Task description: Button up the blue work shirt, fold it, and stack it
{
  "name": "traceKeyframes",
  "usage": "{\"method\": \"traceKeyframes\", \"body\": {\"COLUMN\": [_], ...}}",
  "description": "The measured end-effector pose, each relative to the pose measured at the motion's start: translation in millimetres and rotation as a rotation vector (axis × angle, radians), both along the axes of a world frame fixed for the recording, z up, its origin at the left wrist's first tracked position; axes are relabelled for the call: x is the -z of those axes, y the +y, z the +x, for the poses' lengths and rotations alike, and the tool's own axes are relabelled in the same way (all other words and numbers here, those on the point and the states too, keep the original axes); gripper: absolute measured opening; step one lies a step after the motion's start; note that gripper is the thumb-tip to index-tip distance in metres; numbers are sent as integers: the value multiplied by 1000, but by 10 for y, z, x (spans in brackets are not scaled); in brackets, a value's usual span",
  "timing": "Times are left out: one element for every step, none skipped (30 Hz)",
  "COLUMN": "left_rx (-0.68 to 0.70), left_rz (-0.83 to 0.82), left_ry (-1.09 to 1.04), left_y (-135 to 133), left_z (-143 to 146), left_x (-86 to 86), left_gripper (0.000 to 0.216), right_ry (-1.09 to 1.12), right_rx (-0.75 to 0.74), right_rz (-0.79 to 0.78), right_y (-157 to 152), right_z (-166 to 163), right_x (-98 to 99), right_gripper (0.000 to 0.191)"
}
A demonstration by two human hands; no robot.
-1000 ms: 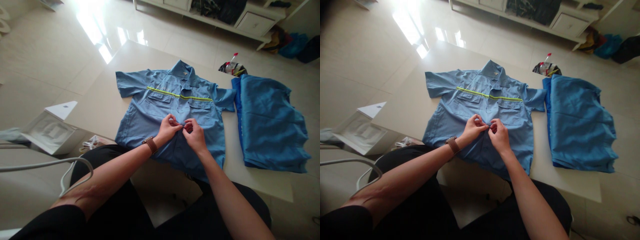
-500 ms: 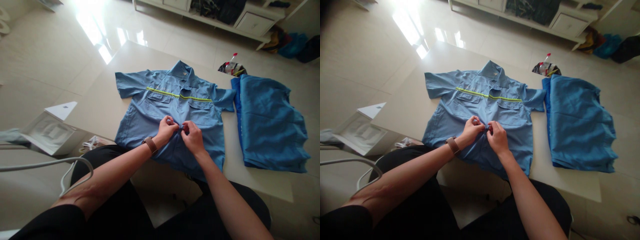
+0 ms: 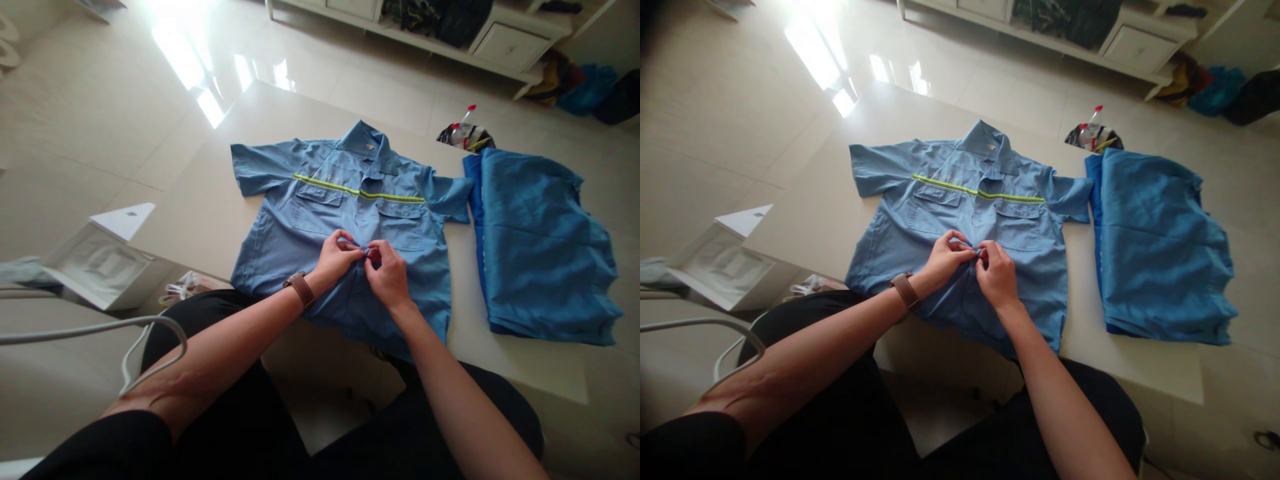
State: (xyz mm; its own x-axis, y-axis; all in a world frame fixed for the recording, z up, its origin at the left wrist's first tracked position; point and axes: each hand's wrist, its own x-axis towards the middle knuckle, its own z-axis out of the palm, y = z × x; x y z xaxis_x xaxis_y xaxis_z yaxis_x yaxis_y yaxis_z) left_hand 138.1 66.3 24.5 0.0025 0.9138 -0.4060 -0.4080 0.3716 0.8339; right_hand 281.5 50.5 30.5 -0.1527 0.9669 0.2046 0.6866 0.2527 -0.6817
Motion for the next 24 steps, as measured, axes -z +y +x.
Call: {"method": "traceKeyframes", "body": {"left_rx": [-4, -8, -14, -20, -22, -24, -25, -23, -19, -15, -11, -8, -4, 0, 6, 15, 24, 32, 39, 46, 54, 62, 72, 82], "left_rz": [2, 4, 7, 10, 16, 23, 33, 45, 59, 72, 84, 97, 109, 122, 133, 144, 153, 160, 165, 166, 164, 160, 154, 148], "left_ry": [11, 21, 30, 37, 45, 52, 63, 74, 86, 97, 107, 117, 126, 133, 139, 141, 143, 145, 149, 155, 161, 165, 166, 164], "left_y": [0, 0, 1, 2, 4, 5, 7, 8, 10, 12, 13, 15, 15, 16, 16, 15, 13, 12, 9, 7, 5, 3, 3, 3], "left_z": [-1, -1, -2, -2, -3, -3, -5, -7, -10, -13, -16, -19, -22, -23, -24, -24, -23, -21, -19, -17, -15, -14, -15, -17], "left_x": [-2, -5, -9, -13, -17, -21, -23, -25, -24, -22, -19, -14, -9, -4, 1, 6, 10, 14, 19, 24, 29, 33, 36, 38], "left_gripper": [41, 41, 41, 41, 41, 40, 40, 39, 39, 39, 38, 38, 38, 39, 39, 39, 39, 38, 38, 38, 38, 39, 40, 42], "right_ry": [-1, -2, -2, -3, -2, 1, 7, 18, 38, 68, 105, 150, 200, 257, 317, 380, 443, 498, 539, 566, 579, 585, 586, 588], "right_rx": [-2, -5, -8, -12, -16, -20, -23, -23, -21, -15, -4, 12, 32, 53, 75, 97, 118, 136, 153, 167, 178, 186, 191, 194], "right_rz": [2, 6, 12, 20, 27, 33, 35, 33, 24, 7, -18, -52, -91, -135, -180, -221, -257, -287, -310, -327, -341, -354, -365, -375], "right_y": [0, -1, -1, -2, -3, -3, -4, -3, -2, 0, 5, 11, 19, 29, 42, 56, 72, 89, 105, 119, 131, 141, 147, 151], "right_z": [-4, -7, -11, -15, -19, -23, -26, -29, -31, -33, -34, -34, -33, -30, -27, -21, -14, -7, 2, 10, 18, 24, 29, 32], "right_x": [-4, -10, -17, -24, -33, -41, -50, -58, -65, -68, -68, -63, -53, -38, -17, 8, 34, 62, 88, 111, 131, 146, 156, 161], "right_gripper": [23, 23, 23, 23, 22, 22, 22, 21, 20, 18, 17, 16, 16, 16, 18, 21, 24, 27, 30, 32, 34, 35, 36, 37]}}
